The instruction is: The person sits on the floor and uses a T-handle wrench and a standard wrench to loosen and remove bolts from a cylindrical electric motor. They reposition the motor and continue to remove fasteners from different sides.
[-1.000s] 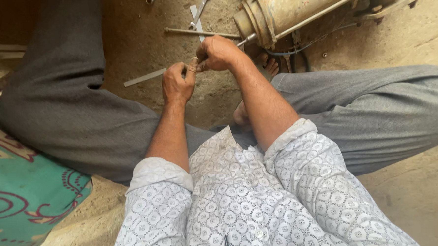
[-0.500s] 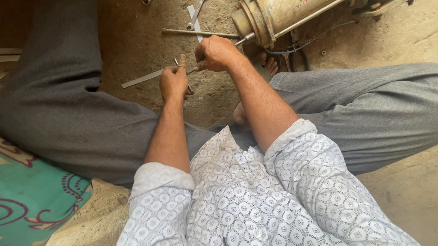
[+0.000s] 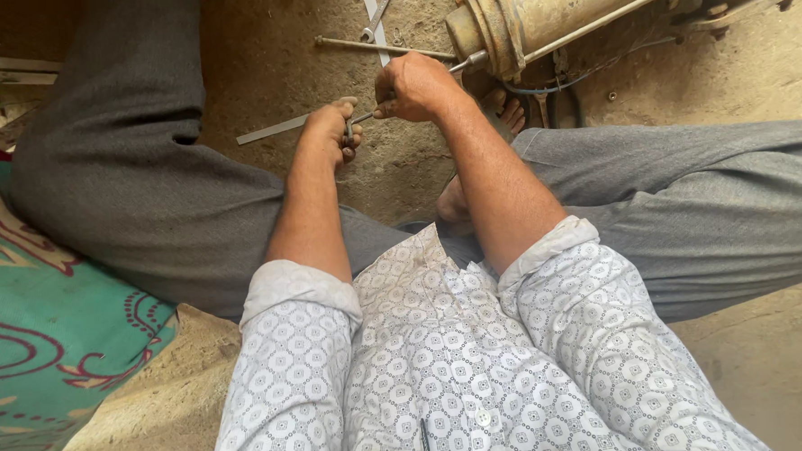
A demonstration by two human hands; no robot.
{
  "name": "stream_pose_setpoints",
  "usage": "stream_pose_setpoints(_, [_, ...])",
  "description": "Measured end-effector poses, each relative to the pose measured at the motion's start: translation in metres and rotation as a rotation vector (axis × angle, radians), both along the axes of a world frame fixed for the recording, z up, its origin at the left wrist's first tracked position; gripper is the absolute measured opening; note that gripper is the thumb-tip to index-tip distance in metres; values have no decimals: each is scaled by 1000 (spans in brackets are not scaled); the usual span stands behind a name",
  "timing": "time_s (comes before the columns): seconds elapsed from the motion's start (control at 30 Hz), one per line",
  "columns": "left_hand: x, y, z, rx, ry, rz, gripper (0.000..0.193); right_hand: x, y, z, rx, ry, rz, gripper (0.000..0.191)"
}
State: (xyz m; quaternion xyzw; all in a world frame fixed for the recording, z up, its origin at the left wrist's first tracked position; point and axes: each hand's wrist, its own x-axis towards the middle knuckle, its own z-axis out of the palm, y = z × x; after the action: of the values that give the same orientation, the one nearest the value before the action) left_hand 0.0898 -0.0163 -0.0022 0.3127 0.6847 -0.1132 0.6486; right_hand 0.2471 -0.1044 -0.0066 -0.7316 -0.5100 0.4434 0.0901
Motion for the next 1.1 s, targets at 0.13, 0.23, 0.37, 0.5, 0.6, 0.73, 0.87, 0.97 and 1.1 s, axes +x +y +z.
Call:
stream_pose_setpoints(0.13, [-11,-13,2,433,175,-354,30,-2,-4,-2,-3,0,-40,29])
stream_pose_setpoints(0.23, [-25,-15,13,712,282,-1033,48,-2,-4,-2,-28,-9,-11,29])
stream_pose_setpoints(0.37, [-23,-18,26,671,73,-1052,80,1,-1,-1,-25,46,1,29])
stream_pose_setpoints(0.5, [-16,-23,29,554,-21,-986,67,0,-1,-1,-33,-3,2,29])
stream_pose_setpoints(0.6, [-15,-22,23,613,-17,-902,55,-2,-1,-1,-33,17,-53,25])
stream_pose_setpoints(0.73, [-12,-17,7,717,-11,-857,57,-3,1,0,-43,-7,-38,34])
stream_pose_setpoints(0.87, [-8,-11,-4,736,53,-828,55,-2,2,1,-101,15,-40,34])
stream_pose_setpoints(0.97, [-11,-21,-9,822,-2,-823,53,0,0,3,-108,29,7,31])
stream_pose_setpoints(1.1, [-16,-33,-8,930,-57,-782,52,3,0,5,-84,8,42,37])
